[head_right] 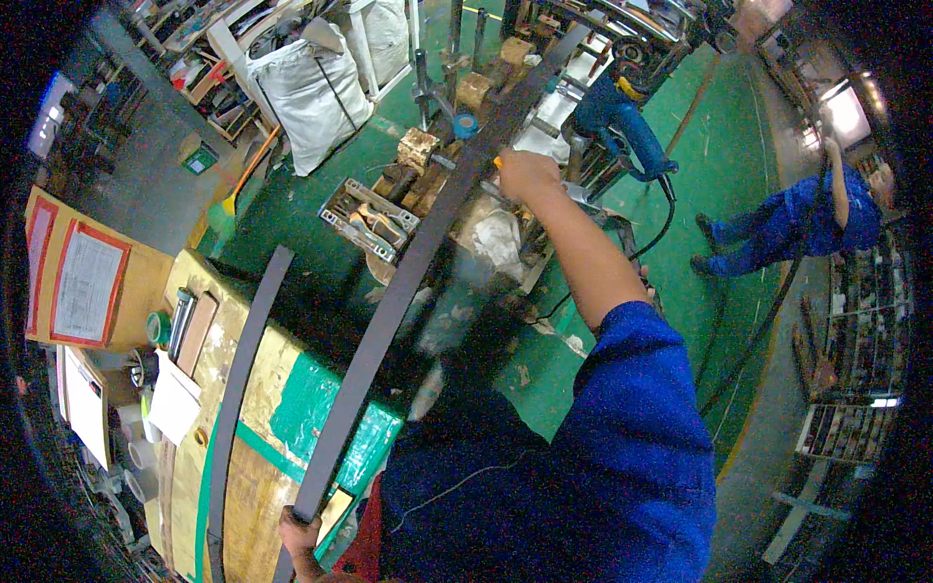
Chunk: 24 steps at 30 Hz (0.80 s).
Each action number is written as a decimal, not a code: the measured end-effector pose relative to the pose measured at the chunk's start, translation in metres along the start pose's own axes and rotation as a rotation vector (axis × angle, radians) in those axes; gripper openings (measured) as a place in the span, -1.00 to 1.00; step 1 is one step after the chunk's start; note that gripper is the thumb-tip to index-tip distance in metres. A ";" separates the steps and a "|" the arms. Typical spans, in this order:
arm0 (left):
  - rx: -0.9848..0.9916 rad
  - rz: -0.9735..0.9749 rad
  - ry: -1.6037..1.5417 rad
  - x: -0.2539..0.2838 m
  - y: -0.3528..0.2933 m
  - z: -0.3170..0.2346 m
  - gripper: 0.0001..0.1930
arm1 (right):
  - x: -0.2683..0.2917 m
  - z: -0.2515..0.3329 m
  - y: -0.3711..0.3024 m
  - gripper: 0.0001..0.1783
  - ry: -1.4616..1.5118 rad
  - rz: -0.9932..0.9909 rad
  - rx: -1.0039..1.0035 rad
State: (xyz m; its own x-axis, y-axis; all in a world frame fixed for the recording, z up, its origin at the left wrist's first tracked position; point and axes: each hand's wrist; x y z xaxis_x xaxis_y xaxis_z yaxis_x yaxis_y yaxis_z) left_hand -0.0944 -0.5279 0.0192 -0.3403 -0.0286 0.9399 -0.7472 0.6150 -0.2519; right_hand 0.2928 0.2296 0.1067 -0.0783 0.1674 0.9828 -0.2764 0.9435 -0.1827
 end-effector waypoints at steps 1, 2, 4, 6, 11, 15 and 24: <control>0.002 0.004 0.031 0.001 -0.001 0.005 -0.59 | 0.001 0.003 -0.003 -0.61 0.003 0.007 0.008; -0.005 -0.004 0.058 0.003 -0.001 0.010 -0.59 | 0.002 0.006 -0.007 -0.61 -0.014 0.026 0.020; -0.029 -0.024 0.072 0.003 -0.002 0.020 -0.59 | 0.003 0.013 -0.012 -0.61 -0.063 0.046 0.033; -0.062 -0.046 0.054 0.004 -0.004 0.031 -0.58 | 0.003 0.020 -0.017 -0.62 -0.054 0.043 0.033; -0.089 -0.021 0.048 0.008 -0.009 0.054 -0.56 | -0.002 0.033 -0.028 -0.63 -0.092 0.042 0.088; -0.055 -0.005 0.030 0.012 -0.014 0.070 -0.60 | -0.009 0.040 -0.032 -0.63 -0.062 0.029 0.140; -0.033 0.022 0.024 0.017 -0.024 0.118 -0.58 | -0.010 0.067 -0.052 -0.61 -0.020 0.032 0.219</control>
State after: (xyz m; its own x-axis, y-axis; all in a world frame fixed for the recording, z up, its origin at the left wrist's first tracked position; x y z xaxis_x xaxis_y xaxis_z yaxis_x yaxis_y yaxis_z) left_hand -0.1495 -0.6364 0.0140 -0.3422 0.0034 0.9396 -0.7207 0.6407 -0.2648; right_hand 0.2441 0.1601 0.1042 -0.1087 0.1883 0.9761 -0.4750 0.8527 -0.2174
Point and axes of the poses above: each hand's wrist, its own y-axis towards the middle knuckle, its own x-axis out of the back of the hand, z = x × y, and after that the axes turned 3 degrees about -z, right-handed
